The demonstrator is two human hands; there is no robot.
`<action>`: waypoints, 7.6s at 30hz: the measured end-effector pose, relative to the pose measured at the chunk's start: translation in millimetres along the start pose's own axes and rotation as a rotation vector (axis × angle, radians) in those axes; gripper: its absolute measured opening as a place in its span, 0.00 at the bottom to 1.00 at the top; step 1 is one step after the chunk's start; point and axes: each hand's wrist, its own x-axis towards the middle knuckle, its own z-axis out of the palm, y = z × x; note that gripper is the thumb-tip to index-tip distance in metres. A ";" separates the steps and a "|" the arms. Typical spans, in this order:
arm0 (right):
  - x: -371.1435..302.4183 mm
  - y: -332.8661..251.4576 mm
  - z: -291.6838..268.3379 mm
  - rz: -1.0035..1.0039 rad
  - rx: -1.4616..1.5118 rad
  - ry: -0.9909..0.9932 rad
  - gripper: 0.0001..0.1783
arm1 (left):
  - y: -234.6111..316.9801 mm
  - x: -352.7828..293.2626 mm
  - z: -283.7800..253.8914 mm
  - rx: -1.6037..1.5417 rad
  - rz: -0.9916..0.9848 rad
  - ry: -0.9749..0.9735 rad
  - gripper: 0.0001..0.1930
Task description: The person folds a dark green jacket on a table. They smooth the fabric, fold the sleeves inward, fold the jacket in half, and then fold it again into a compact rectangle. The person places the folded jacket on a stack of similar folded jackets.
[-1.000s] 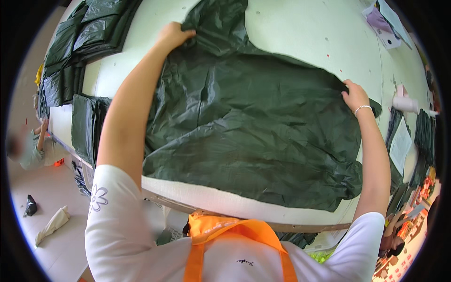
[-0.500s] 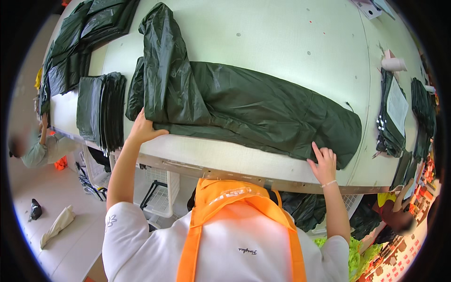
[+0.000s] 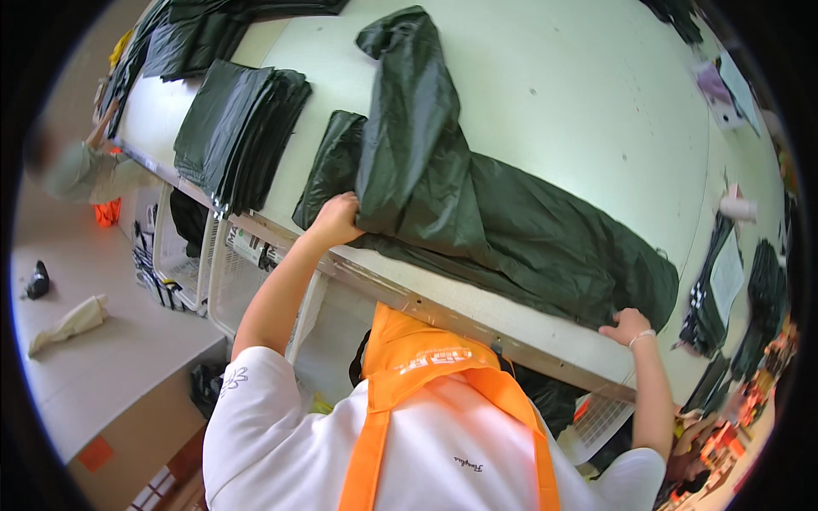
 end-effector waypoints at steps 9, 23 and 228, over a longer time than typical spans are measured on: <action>134.6 -399.0 -351.0 -1.063 0.128 0.963 0.14 | 4.1 0.7 -16.5 0.061 -0.032 -0.170 0.15; 92.3 -106.2 -406.0 -0.307 0.443 1.085 0.20 | 9.9 -5.3 -28.6 -0.200 -0.089 -0.035 0.28; 22.5 -134.1 -76.6 -0.235 0.905 1.134 0.11 | 200.6 186.8 168.0 -1.294 -0.598 -0.186 0.22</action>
